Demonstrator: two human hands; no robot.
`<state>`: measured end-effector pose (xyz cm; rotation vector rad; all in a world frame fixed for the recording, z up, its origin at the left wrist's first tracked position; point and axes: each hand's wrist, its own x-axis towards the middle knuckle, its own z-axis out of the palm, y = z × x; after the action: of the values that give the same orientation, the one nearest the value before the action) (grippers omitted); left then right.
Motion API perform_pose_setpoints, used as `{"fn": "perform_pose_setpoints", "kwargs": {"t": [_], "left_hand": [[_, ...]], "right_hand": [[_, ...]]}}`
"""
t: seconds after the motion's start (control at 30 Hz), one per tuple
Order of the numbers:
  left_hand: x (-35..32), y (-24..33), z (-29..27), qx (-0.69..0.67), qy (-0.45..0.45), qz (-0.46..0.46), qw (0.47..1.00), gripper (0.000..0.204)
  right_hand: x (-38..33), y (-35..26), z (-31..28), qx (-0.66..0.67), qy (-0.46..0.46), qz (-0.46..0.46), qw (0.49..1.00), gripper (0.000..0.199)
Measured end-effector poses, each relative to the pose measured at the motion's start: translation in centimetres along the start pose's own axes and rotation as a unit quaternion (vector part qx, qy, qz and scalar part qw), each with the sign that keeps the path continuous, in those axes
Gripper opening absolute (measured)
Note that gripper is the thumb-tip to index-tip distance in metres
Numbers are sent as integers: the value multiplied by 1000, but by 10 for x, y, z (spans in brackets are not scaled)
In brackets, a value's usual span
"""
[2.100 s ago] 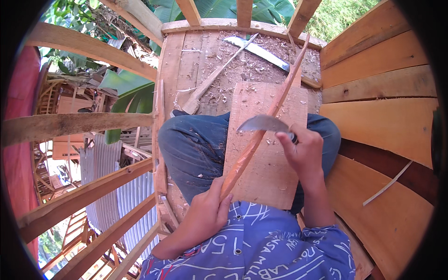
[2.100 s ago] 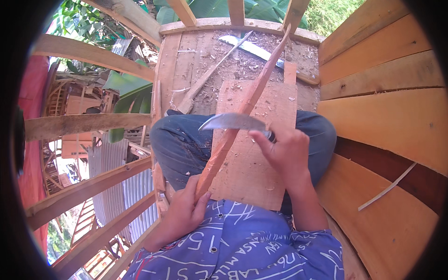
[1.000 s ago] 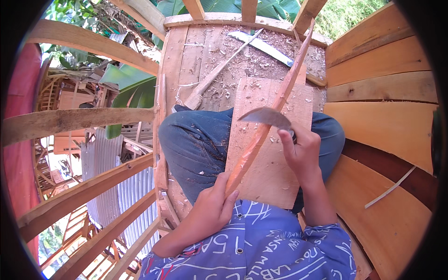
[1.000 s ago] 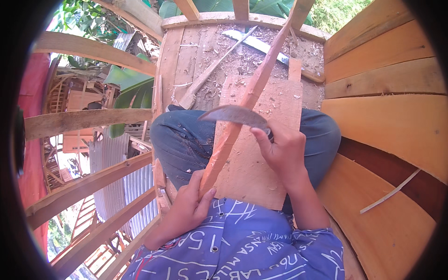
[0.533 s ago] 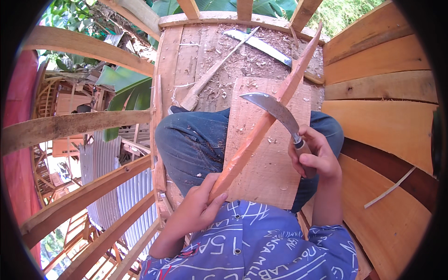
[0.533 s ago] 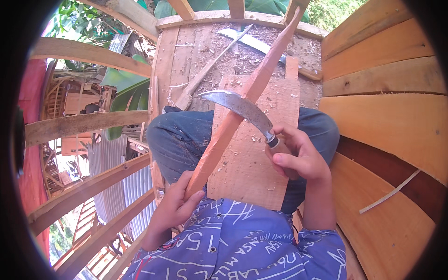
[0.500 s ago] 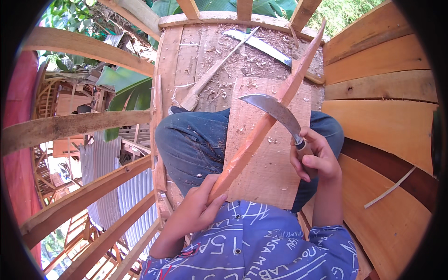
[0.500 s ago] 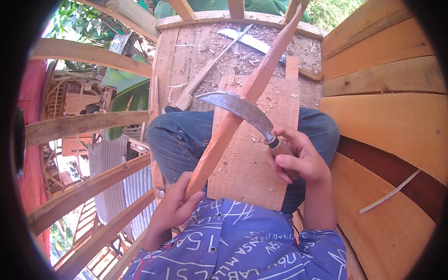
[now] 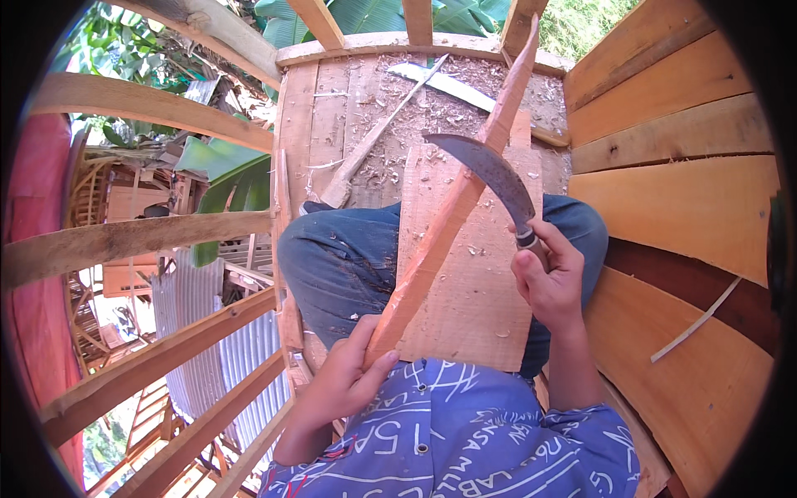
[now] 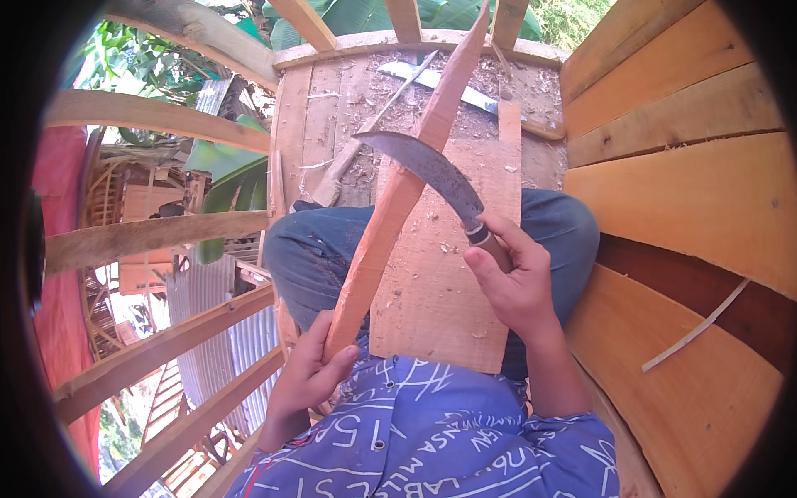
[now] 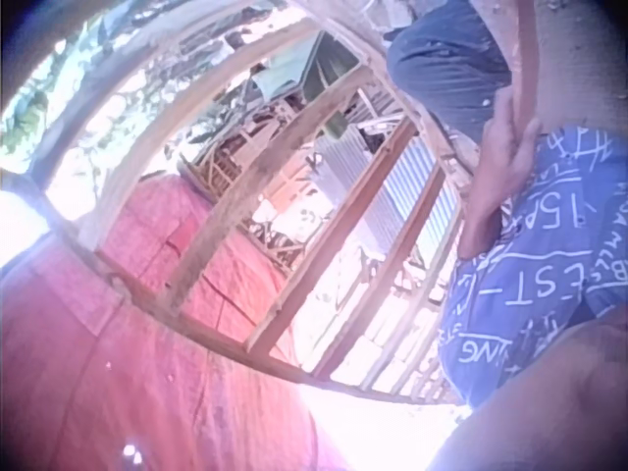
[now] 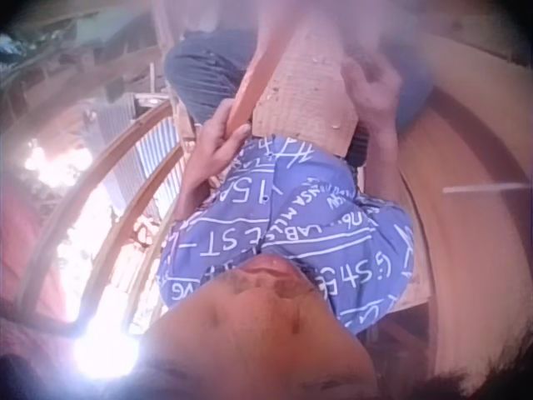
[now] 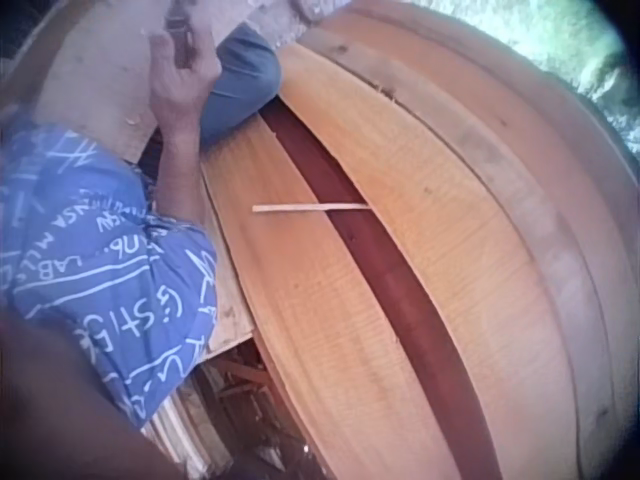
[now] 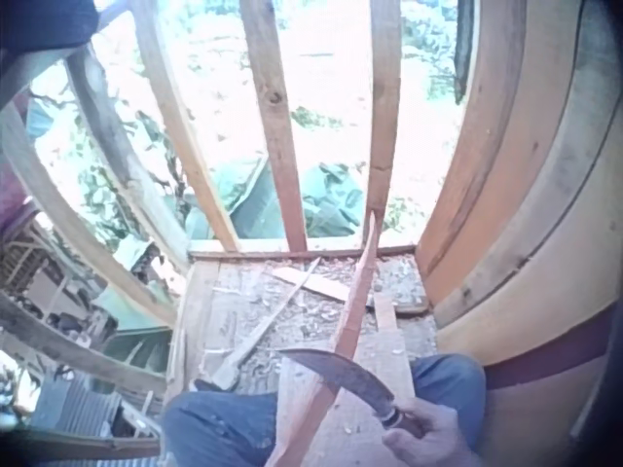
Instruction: The person sits cross-legged on a wooden platform and uses a curved knife to shave and shape a long, thin piece of wood. They repeatedly scrape the tool along the wood's length, removing thin shavings to refine its profile.
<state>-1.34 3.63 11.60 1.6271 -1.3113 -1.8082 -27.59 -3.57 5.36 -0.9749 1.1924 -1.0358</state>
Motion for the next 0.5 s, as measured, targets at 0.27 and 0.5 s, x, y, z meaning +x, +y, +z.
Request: {"fn": "perform_pose_setpoints", "kwargs": {"t": [0.27,0.5], "left_hand": [[-2,0,-3,33,38,24,998,31],[-3,-5,-3,39,33,44,998,30]], "right_hand": [[-1,-22,-14,119,-133,102,979,26],[1,-22,-6,89,-177,98,975,24]]}}
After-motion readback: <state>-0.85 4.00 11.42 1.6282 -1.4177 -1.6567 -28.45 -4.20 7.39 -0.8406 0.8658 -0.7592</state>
